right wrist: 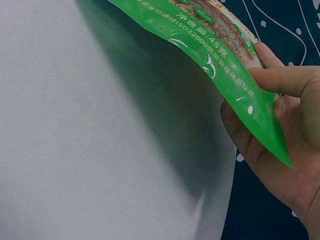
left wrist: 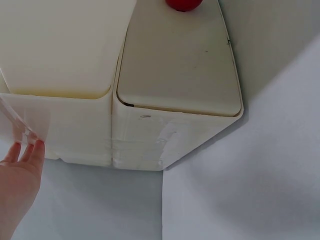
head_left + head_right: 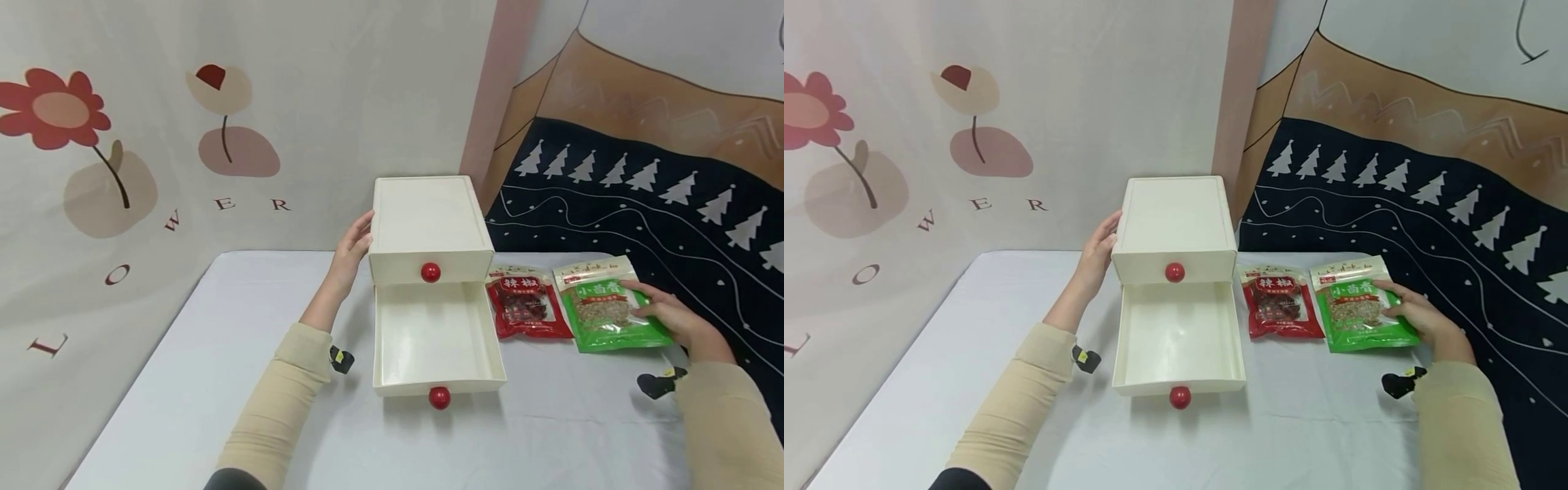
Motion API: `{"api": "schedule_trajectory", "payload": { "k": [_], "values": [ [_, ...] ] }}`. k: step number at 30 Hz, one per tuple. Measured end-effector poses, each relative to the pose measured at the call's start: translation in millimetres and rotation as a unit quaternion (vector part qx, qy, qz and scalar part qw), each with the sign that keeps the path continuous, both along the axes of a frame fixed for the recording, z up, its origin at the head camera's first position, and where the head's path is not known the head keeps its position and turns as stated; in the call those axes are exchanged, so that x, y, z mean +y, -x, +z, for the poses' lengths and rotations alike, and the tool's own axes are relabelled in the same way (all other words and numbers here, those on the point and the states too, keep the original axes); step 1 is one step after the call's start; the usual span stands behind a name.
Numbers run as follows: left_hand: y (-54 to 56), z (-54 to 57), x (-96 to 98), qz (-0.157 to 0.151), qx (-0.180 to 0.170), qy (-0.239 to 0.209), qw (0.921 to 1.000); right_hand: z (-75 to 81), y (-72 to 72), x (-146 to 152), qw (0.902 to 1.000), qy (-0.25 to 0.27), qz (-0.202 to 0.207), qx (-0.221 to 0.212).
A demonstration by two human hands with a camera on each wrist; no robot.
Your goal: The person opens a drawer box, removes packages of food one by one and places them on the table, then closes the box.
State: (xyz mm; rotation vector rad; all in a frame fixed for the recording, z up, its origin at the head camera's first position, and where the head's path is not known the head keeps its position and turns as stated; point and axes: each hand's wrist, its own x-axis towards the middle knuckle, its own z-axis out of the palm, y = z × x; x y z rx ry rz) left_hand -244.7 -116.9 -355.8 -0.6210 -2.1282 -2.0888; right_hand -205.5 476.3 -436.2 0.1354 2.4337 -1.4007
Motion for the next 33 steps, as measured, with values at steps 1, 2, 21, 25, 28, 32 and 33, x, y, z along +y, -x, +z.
{"api": "schedule_trajectory", "payload": {
  "k": [1,2,21,25,28,32,33],
  "values": [
    [-3.4,3.9,0.4,0.0,-0.002,0.002,1.0,0.0,0.6,0,1.0,-0.005,0.002,0.002],
    [-6.8,7.6,0.9,0.0,-0.002,0.004,1.0,0.0,1.1,1,0.9999,-0.009,0.003,0.004],
    [15.5,-18.3,-2.0,0.009,0.012,-0.008,0.9999,-0.1,8.2,-7,0.9942,-0.095,-0.013,0.048],
    [15.4,-17.8,-1.6,0.009,0.013,-0.008,0.9998,-2.4,9.6,-9,0.9879,-0.135,-0.025,0.073],
    [15.4,-17.9,-1.4,0.007,0.012,-0.009,0.9999,-4.1,9.3,-10,0.9843,-0.151,-0.028,0.088],
    [15.7,-18.1,-1.3,0.006,0.011,-0.01,0.9999,-6.1,8.1,-11,0.9829,-0.162,-0.034,0.08],
    [16.0,-18.2,-1.4,0.005,0.011,-0.011,0.9999,-6.6,7.9,-11,0.983,-0.165,-0.038,0.072]
  ]
}}
